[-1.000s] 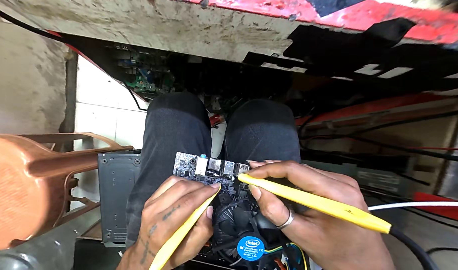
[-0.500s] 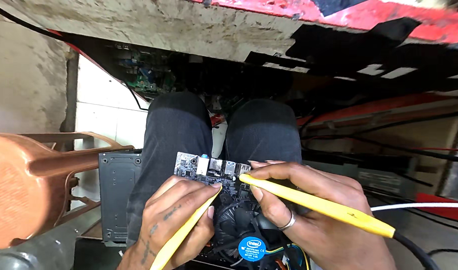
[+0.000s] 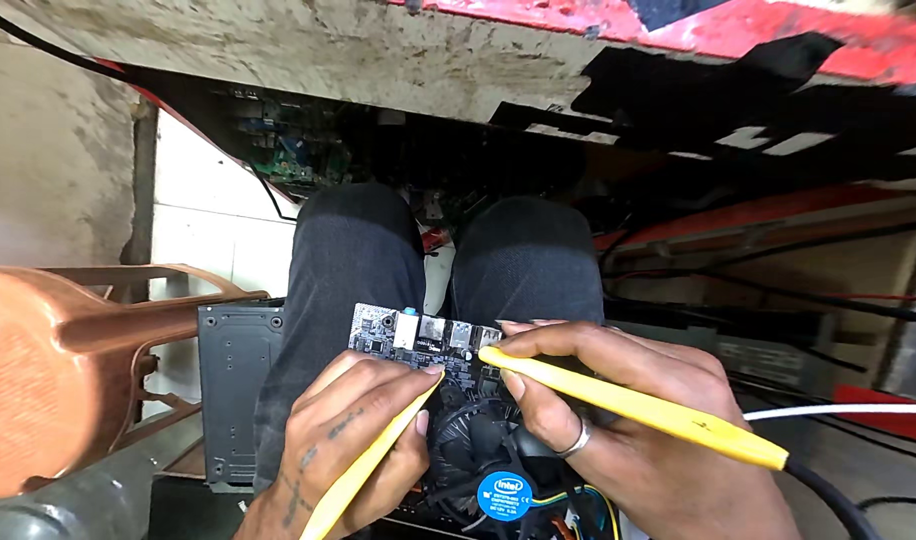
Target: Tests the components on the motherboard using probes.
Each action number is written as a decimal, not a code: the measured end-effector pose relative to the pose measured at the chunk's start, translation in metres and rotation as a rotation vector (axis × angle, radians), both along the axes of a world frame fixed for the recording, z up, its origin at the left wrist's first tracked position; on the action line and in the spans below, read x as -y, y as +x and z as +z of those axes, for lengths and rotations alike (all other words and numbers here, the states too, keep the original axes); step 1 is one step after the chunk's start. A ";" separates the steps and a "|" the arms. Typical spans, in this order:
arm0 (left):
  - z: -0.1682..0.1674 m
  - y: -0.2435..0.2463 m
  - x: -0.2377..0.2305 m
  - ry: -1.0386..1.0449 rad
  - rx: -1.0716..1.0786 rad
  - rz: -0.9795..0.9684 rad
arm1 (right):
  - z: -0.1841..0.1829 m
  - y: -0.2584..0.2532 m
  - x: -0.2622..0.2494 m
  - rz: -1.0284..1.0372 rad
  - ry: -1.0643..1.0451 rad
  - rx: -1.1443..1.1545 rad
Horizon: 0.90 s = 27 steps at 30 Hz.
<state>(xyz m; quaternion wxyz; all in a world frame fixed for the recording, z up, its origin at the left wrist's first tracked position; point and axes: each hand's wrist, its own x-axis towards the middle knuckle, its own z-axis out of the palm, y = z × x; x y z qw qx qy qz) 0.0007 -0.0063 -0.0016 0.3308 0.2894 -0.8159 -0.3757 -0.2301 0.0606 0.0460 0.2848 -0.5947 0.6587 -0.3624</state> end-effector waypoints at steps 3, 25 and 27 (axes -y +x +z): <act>0.000 0.000 0.000 0.003 -0.003 0.000 | 0.001 0.000 0.000 0.002 0.009 -0.006; 0.001 -0.001 -0.001 -0.011 -0.005 0.014 | 0.000 -0.001 0.002 0.001 0.026 -0.002; 0.001 -0.001 0.000 -0.011 -0.007 0.014 | 0.000 -0.001 0.002 0.000 0.029 -0.007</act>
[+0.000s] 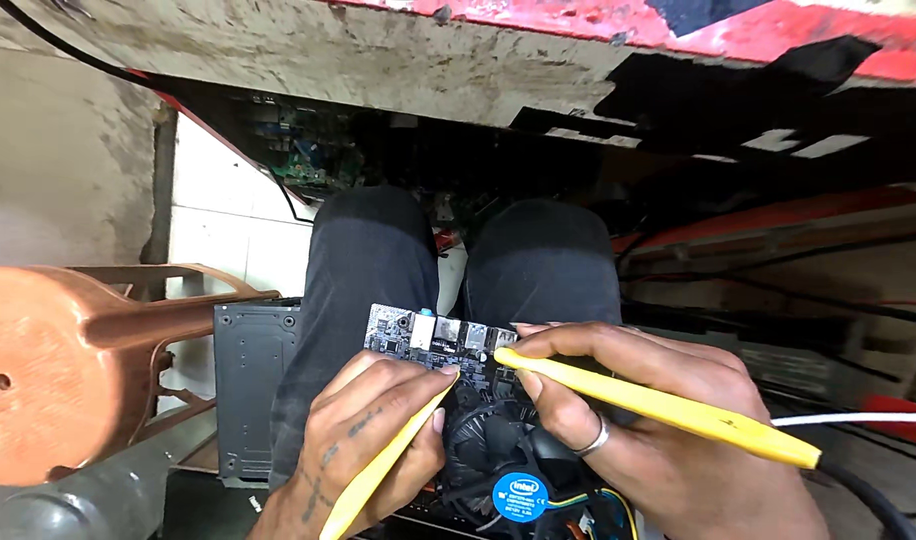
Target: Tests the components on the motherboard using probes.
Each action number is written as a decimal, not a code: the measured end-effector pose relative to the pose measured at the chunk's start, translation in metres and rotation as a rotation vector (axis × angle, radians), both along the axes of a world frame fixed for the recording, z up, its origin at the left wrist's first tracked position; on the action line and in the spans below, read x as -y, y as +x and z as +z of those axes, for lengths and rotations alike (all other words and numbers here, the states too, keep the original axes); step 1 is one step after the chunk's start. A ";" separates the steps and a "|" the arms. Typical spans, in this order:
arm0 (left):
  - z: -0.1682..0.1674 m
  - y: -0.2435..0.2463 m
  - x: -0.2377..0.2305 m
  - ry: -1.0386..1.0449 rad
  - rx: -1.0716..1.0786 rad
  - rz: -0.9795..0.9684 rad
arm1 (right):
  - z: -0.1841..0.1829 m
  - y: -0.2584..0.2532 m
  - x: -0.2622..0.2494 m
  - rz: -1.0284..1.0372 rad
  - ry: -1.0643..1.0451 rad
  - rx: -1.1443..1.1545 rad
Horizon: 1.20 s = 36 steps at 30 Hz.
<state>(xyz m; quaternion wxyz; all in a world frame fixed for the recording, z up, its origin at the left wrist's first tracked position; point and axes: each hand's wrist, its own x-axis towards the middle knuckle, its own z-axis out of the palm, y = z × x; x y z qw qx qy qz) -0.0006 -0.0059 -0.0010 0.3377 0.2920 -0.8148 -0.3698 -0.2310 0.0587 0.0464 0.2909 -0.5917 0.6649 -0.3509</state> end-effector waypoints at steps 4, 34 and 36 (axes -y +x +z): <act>0.000 0.000 0.000 -0.003 -0.002 -0.007 | 0.002 0.000 0.000 -0.004 0.004 0.002; 0.000 0.002 0.000 0.003 -0.012 -0.014 | 0.001 0.002 0.000 -0.026 -0.002 -0.010; -0.001 0.002 0.000 0.003 -0.014 -0.015 | 0.001 0.002 0.000 -0.024 0.003 -0.006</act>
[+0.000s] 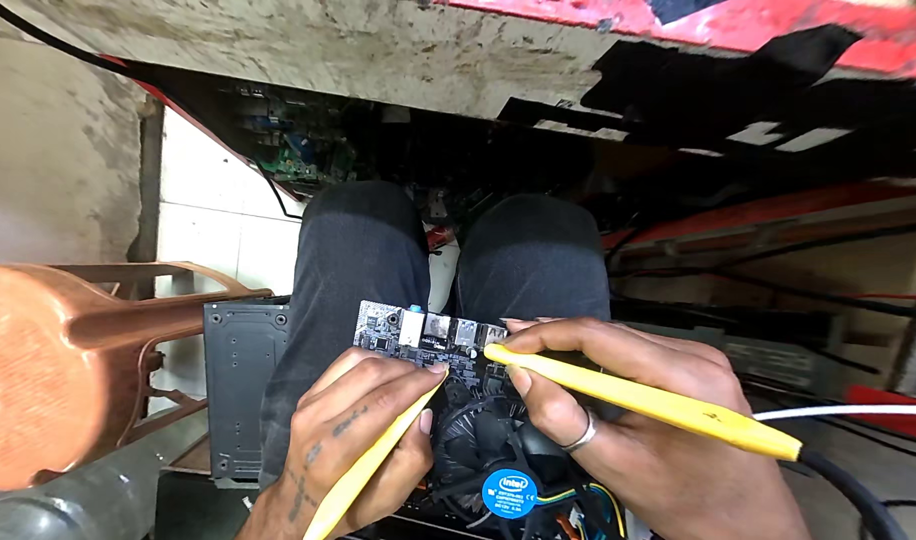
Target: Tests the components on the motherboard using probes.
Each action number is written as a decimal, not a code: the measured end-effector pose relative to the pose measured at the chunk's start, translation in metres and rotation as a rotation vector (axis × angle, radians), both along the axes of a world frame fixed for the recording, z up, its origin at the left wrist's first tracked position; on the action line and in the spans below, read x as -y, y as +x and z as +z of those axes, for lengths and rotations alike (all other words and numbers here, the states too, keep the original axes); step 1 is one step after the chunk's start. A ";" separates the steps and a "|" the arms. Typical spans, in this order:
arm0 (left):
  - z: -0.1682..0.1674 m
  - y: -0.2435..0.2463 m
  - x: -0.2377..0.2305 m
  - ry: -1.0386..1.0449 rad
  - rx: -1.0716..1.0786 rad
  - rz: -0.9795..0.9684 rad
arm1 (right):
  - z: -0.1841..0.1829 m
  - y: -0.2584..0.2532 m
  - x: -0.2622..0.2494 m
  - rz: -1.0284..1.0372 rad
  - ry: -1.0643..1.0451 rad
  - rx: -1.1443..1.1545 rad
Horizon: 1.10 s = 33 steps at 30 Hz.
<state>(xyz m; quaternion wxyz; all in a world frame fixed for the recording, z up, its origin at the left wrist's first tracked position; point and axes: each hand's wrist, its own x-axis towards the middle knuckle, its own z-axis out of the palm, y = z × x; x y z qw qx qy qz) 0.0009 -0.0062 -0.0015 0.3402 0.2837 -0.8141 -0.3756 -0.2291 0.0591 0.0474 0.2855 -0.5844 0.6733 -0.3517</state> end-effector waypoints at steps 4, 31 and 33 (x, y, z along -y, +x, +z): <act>0.000 0.000 0.000 -0.001 0.003 -0.002 | 0.000 0.000 -0.001 0.001 0.005 0.000; -0.002 0.000 0.000 0.002 0.008 -0.003 | -0.001 0.000 -0.001 -0.002 0.001 0.016; -0.002 0.000 0.000 0.004 0.011 -0.003 | -0.001 0.000 -0.001 -0.004 0.002 0.013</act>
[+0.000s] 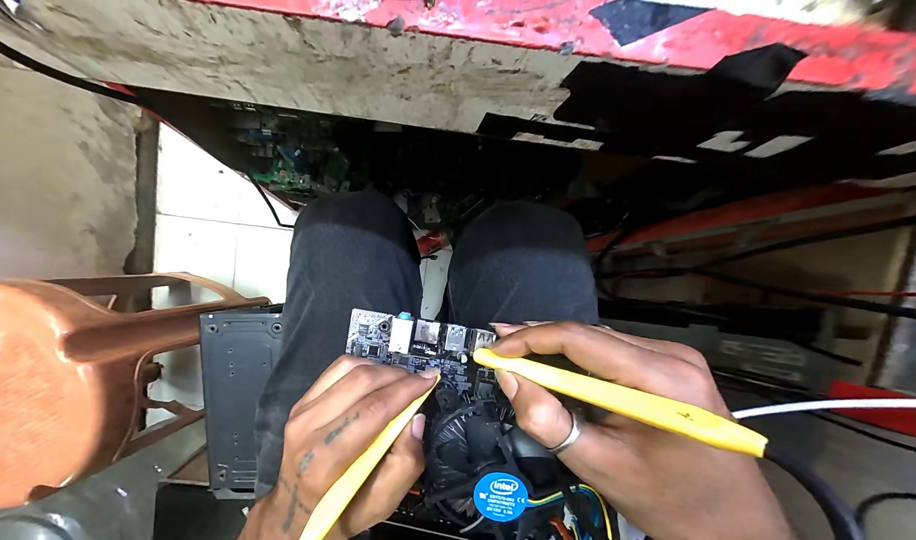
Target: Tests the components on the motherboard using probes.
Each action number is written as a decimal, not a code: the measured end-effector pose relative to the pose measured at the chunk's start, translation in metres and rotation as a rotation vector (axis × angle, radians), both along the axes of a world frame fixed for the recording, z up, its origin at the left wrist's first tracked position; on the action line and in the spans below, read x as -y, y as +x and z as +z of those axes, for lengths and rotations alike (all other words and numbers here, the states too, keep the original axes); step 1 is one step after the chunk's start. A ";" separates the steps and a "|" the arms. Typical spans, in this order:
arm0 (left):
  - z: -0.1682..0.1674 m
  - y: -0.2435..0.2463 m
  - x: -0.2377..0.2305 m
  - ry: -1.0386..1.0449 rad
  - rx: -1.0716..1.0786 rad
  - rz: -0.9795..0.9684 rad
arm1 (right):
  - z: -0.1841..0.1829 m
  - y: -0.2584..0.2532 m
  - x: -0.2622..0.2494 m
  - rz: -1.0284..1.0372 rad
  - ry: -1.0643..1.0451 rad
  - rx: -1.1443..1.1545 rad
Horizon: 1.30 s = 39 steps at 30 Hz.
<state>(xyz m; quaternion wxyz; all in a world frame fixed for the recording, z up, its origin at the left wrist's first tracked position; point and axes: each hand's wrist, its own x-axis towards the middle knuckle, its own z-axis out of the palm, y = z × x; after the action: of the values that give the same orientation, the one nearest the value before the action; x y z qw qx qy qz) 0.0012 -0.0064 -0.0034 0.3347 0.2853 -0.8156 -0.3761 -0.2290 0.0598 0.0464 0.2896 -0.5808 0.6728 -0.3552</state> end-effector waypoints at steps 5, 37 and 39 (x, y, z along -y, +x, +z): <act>0.000 -0.001 0.000 -0.006 0.007 0.003 | 0.000 -0.002 0.000 0.021 -0.005 0.018; 0.105 0.061 -0.013 -0.403 0.242 0.119 | 0.079 -0.042 -0.100 -0.234 -0.271 -0.119; 0.119 0.064 -0.014 -0.391 0.247 0.124 | 0.082 -0.041 -0.106 -0.277 -0.335 -0.067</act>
<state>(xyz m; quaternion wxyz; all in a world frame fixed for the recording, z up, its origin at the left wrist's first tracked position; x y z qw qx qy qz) 0.0650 0.0077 0.1153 0.3038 0.3084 -0.8885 -0.1519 -0.2701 0.1656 0.1284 0.1150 -0.5345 0.6868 -0.4790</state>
